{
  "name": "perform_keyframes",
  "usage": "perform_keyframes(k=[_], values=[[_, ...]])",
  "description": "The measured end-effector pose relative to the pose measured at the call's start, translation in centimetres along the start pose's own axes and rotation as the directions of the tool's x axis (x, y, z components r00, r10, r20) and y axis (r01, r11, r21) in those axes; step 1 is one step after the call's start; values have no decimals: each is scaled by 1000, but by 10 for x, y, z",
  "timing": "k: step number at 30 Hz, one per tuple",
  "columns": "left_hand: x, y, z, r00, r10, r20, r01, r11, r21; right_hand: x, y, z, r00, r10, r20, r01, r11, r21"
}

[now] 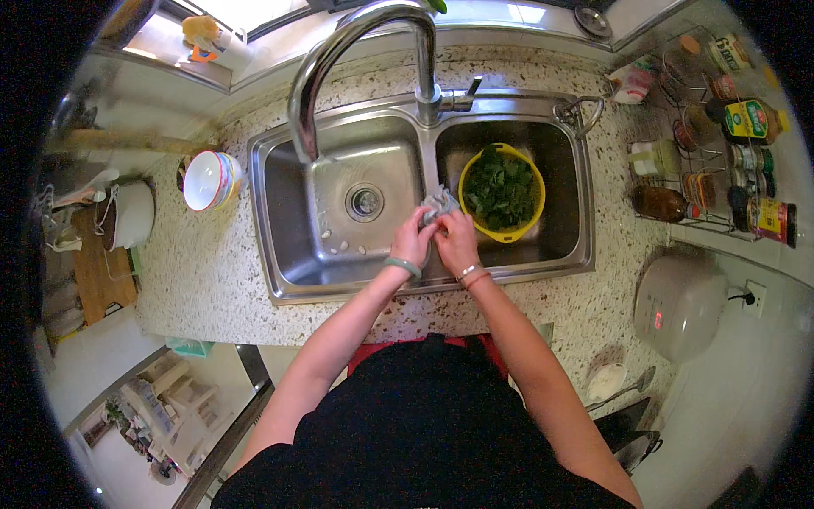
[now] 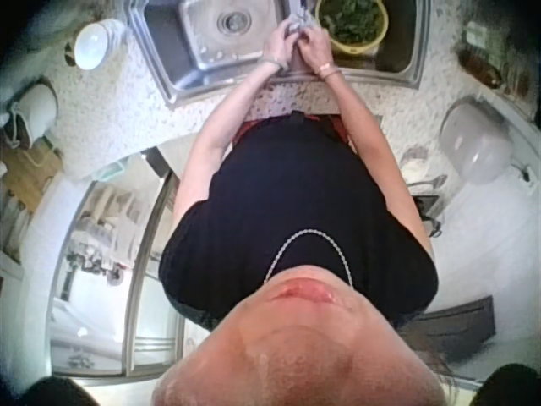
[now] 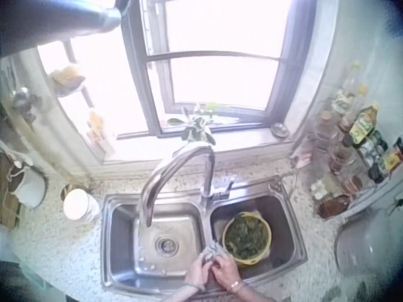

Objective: The person stands at a kitchen sink and peels garlic cloves by hand under running water. They wash the peeled cloves, briefly wipe the sink area with a cloth, and then place the cleaned garlic into a yellow colander containing green leafy vegetables.

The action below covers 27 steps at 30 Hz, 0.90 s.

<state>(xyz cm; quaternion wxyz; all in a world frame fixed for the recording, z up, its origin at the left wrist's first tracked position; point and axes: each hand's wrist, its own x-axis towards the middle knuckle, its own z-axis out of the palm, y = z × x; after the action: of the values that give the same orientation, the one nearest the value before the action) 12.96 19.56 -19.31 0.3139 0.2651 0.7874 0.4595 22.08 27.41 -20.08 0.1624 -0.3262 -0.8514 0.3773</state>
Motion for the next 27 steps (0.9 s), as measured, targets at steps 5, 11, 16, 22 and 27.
perform_keyframes(k=[5, 11, 16, 22, 27], values=[[85, 2, 1, 989, 36, -142, -42, 998, -36, 91, 14, 13, 999, -24, -40, 24, 1000, 1], [138, 27, -16, 987, 9, -162, -5, 1000, 23, 151, 12, 19, 988, -63, -138, 58, 998, -38], [102, 53, -3, 929, 353, -110, -306, 901, 307, 118, 22, 10, 897, 437, 73, -262, 391, 883], [107, 88, 63, 952, 307, 4, -299, 929, -220, 131, 31, -66, 894, 445, -50, -175, 451, 875], [161, 98, 103, 983, 181, 43, -138, 863, -487, 168, 66, -88, 862, 182, -473, -22, 946, 324]])
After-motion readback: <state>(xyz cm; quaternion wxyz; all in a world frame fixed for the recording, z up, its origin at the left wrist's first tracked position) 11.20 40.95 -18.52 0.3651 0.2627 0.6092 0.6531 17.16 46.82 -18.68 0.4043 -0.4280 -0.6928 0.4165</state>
